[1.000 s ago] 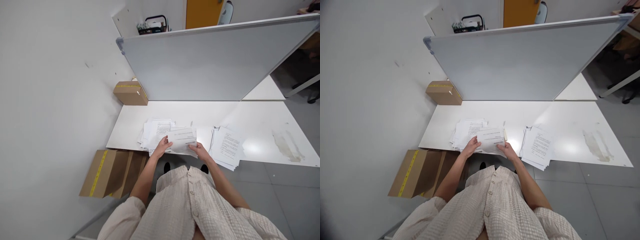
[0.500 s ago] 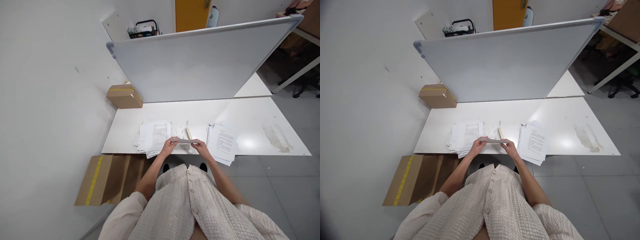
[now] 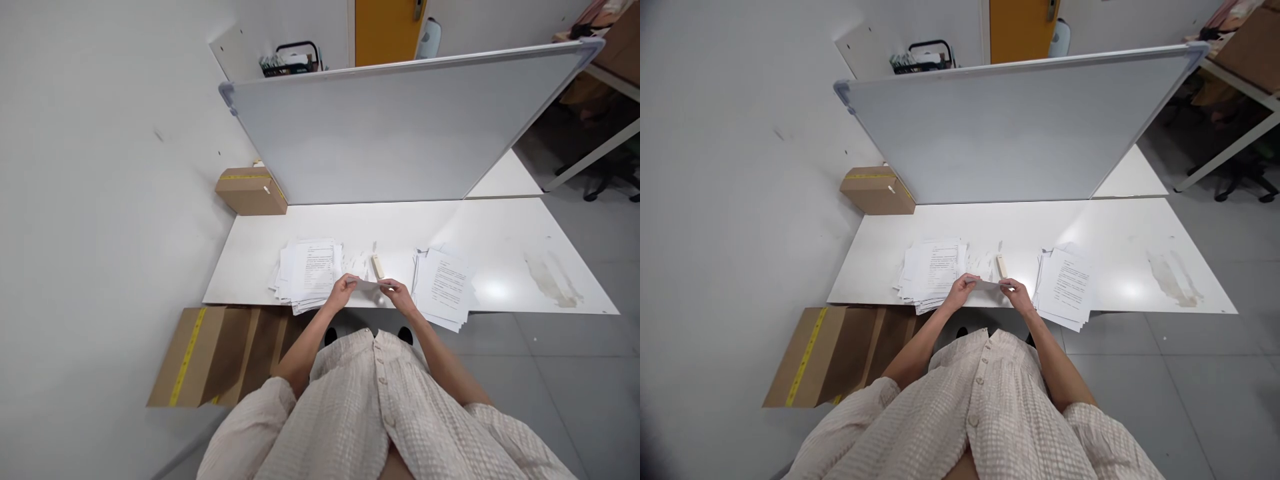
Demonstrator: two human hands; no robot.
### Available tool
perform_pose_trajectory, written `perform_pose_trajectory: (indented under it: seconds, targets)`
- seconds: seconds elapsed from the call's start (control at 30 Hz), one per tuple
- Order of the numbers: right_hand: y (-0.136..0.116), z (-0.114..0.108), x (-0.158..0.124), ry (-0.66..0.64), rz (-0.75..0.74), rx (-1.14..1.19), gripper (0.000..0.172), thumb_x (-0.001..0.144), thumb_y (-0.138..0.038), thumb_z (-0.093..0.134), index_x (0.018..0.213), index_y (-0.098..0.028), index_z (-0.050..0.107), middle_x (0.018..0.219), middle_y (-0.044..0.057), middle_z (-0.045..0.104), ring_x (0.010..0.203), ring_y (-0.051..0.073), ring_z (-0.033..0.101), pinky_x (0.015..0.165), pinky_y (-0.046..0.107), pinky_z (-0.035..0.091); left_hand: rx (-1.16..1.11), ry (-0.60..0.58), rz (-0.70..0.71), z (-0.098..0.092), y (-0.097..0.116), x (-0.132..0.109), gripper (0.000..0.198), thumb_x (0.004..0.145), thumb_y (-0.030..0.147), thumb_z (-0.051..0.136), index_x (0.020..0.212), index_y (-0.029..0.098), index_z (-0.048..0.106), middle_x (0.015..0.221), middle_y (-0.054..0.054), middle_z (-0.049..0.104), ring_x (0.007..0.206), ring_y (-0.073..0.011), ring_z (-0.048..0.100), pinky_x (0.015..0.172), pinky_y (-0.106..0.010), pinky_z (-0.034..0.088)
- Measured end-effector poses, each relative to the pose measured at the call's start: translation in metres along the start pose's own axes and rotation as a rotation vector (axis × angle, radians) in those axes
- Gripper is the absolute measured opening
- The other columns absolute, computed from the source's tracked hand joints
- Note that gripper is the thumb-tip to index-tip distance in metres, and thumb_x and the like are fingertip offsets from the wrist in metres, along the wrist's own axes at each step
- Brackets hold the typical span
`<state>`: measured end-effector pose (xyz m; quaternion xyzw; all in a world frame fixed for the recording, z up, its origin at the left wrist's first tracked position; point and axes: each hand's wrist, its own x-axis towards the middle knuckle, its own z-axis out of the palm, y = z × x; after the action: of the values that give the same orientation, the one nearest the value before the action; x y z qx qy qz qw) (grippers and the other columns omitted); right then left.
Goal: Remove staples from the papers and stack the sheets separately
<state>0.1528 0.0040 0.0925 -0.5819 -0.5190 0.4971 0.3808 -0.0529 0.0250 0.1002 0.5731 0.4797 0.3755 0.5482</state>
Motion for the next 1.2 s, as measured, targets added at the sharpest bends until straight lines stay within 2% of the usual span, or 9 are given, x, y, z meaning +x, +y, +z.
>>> perform_pose_trajectory:
  seconds: [0.13, 0.27, 0.33, 0.4, 0.47, 0.57, 0.77, 0.93, 1.2]
  targets:
    - [-0.009, -0.010, -0.001, 0.018, -0.017, -0.156, 0.026, 0.076, -0.037, 0.050, 0.088, -0.019, 0.065, 0.093, 0.008, 0.066, 0.089, 0.024, 0.057, 0.081, 0.040, 0.041, 0.006, 0.083, 0.010, -0.003, 0.002, -0.003, 0.026, 0.079, 0.035, 0.050, 0.095, 0.015, 0.053, 0.096, -0.007, 0.060, 0.095, -0.0179, 0.056, 0.086, -0.033, 0.042]
    - [-0.039, -0.016, -0.008, 0.021, -0.106, -0.464, 0.021, 0.079, -0.019, 0.046, 0.090, -0.021, 0.063, 0.093, 0.008, 0.065, 0.102, 0.027, 0.050, 0.099, 0.053, 0.016, 0.319, 0.286, 0.148, -0.006, 0.018, -0.016, 0.051, 0.072, 0.030, 0.062, 0.118, 0.019, 0.043, 0.121, -0.010, 0.049, 0.117, -0.0225, 0.042, 0.101, -0.041, 0.029]
    - [-0.055, -0.012, -0.010, -0.027, -0.193, -0.816, 0.025, 0.078, -0.010, 0.042, 0.089, -0.020, 0.062, 0.089, 0.009, 0.065, 0.101, 0.026, 0.049, 0.100, 0.056, 0.004, 0.543, 0.252, 0.266, -0.002, 0.028, -0.021, 0.057, 0.069, 0.030, 0.066, 0.121, 0.020, 0.044, 0.126, -0.010, 0.047, 0.122, -0.0248, 0.036, 0.104, -0.043, 0.025]
    - [-0.066, -0.006, -0.011, -0.111, -0.261, -1.130, 0.026, 0.079, -0.006, 0.040, 0.087, -0.020, 0.061, 0.083, 0.008, 0.065, 0.095, 0.025, 0.051, 0.098, 0.057, 0.003, 0.642, 0.141, 0.331, 0.002, 0.031, -0.022, 0.039, 0.073, 0.028, 0.063, 0.111, 0.022, 0.054, 0.117, -0.006, 0.056, 0.118, -0.0237, 0.041, 0.102, -0.043, 0.029]
    - [-0.071, -0.003, -0.009, -0.180, -0.267, -1.258, 0.025, 0.081, -0.007, 0.039, 0.088, -0.020, 0.060, 0.083, 0.008, 0.065, 0.091, 0.024, 0.052, 0.097, 0.056, 0.008, 0.630, 0.095, 0.328, 0.006, 0.028, -0.020, 0.017, 0.080, 0.025, 0.055, 0.095, 0.023, 0.063, 0.098, -0.004, 0.064, 0.104, -0.0204, 0.052, 0.095, -0.040, 0.038]
    - [-0.068, -0.009, -0.005, -0.210, -0.203, -1.301, 0.024, 0.085, -0.013, 0.037, 0.091, -0.021, 0.060, 0.087, 0.008, 0.065, 0.089, 0.023, 0.053, 0.092, 0.050, 0.019, 0.495, 0.154, 0.277, 0.004, 0.012, -0.014, 0.014, 0.081, 0.023, 0.052, 0.083, 0.021, 0.066, 0.085, -0.004, 0.066, 0.090, -0.0172, 0.058, 0.084, -0.035, 0.046]
    - [-0.060, -0.026, -0.004, -0.191, -0.147, -1.328, 0.026, 0.085, -0.011, 0.036, 0.093, -0.019, 0.059, 0.091, 0.010, 0.064, 0.091, 0.023, 0.051, 0.087, 0.042, 0.024, 0.436, 0.136, 0.171, -0.003, -0.012, -0.003, 0.013, 0.080, 0.022, 0.054, 0.086, 0.020, 0.065, 0.094, -0.005, 0.066, 0.099, -0.0167, 0.057, 0.090, -0.033, 0.044]
    - [-0.052, -0.020, -0.002, -0.191, -0.100, -1.346, 0.025, 0.084, -0.009, 0.036, 0.091, -0.018, 0.059, 0.090, 0.011, 0.064, 0.089, 0.023, 0.052, 0.084, 0.041, 0.026, 0.517, 0.055, 0.105, 0.000, -0.016, 0.005, 0.022, 0.078, 0.018, 0.053, 0.099, 0.019, 0.060, 0.104, -0.005, 0.063, 0.101, -0.0176, 0.056, 0.091, -0.034, 0.043]
    - [-0.046, -0.019, 0.003, -0.205, -0.081, -1.311, 0.026, 0.083, -0.008, 0.036, 0.091, -0.019, 0.059, 0.087, 0.010, 0.065, 0.089, 0.023, 0.052, 0.087, 0.044, 0.022, 0.569, -0.046, 0.111, -0.003, -0.013, 0.009, 0.018, 0.082, 0.017, 0.045, 0.092, 0.018, 0.060, 0.096, -0.004, 0.063, 0.095, -0.0166, 0.056, 0.087, -0.031, 0.043]
